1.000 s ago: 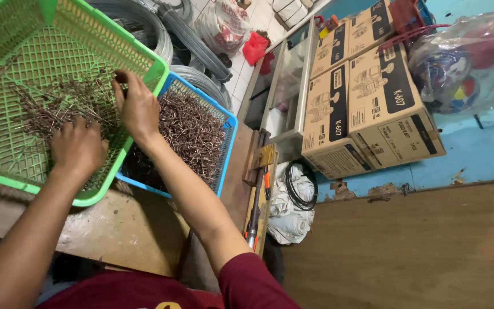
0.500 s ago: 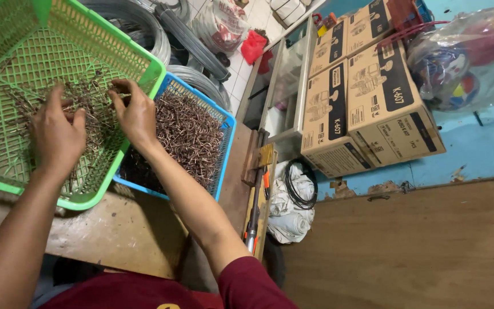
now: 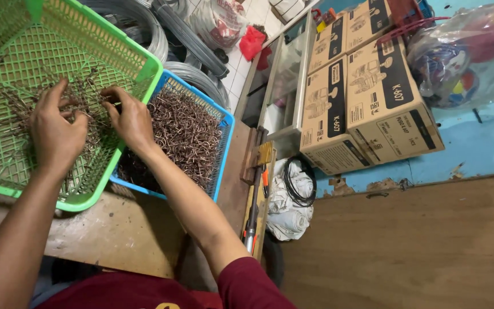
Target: Bending small metal clips one by one using a manual lever-operated jig on a workbench.
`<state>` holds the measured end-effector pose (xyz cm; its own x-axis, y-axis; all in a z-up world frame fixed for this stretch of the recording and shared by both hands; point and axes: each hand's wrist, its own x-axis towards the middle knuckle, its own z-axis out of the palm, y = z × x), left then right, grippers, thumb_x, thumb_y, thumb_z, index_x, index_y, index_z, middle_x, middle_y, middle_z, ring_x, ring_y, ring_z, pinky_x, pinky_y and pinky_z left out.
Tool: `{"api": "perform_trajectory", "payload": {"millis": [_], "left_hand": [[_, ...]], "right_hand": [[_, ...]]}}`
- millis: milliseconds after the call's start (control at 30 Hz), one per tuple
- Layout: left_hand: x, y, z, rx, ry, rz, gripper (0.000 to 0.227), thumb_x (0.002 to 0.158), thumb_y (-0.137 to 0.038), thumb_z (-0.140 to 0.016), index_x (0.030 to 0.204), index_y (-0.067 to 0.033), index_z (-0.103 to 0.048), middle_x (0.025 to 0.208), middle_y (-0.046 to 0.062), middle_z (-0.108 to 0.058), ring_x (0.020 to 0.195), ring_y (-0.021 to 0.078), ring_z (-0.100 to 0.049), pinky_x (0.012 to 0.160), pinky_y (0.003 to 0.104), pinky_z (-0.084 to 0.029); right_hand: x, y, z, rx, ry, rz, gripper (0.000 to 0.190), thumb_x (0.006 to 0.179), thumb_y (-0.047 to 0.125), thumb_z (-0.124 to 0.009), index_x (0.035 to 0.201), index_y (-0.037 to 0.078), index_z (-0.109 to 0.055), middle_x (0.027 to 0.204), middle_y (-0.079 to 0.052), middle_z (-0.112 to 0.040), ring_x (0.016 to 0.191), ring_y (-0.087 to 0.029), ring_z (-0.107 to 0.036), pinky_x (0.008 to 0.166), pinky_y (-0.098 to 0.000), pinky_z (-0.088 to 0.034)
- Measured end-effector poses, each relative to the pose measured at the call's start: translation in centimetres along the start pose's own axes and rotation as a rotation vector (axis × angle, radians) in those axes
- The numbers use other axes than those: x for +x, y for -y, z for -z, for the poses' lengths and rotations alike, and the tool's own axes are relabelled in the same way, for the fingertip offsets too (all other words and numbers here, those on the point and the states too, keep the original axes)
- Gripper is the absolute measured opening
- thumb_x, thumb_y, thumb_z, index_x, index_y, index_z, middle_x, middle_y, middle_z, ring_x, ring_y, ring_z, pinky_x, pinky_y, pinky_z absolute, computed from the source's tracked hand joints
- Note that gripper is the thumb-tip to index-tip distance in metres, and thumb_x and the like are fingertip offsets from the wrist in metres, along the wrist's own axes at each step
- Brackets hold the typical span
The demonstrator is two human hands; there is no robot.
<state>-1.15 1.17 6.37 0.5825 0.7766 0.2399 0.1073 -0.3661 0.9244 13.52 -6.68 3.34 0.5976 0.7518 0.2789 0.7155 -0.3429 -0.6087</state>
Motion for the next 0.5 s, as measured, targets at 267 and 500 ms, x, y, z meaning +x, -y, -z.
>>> {"api": "perform_trajectory", "payload": {"millis": [267, 500], "left_hand": [[-0.1, 2.8, -1.4, 0.171, 0.097, 0.075, 0.034, 0.108, -0.011, -0.071, 0.141, -0.0034, -0.068, 0.114, 0.019, -0.072, 0.081, 0.0311, -0.064, 0.074, 0.052, -0.044], [-0.4, 4.4, -2.0, 0.333, 0.039, -0.065, 0.02, 0.112, -0.006, -0.072, 0.13, -0.0054, -0.079, 0.094, 0.011, -0.08, 0.061, 0.0242, -0.071, 0.047, 0.039, -0.053]], "right_hand": [[-0.1, 0.1, 0.2, 0.082, -0.007, 0.041, 0.025, 0.098, 0.015, -0.069, 0.122, 0.011, -0.064, 0.121, -0.01, -0.075, 0.102, -0.028, -0.078, 0.091, -0.0447, -0.068], [-0.4, -0.2, 0.2, 0.071, -0.005, 0.067, 0.022, 0.098, 0.015, -0.068, 0.12, 0.012, -0.065, 0.121, -0.009, -0.074, 0.106, -0.028, -0.076, 0.095, -0.045, -0.066]]}}
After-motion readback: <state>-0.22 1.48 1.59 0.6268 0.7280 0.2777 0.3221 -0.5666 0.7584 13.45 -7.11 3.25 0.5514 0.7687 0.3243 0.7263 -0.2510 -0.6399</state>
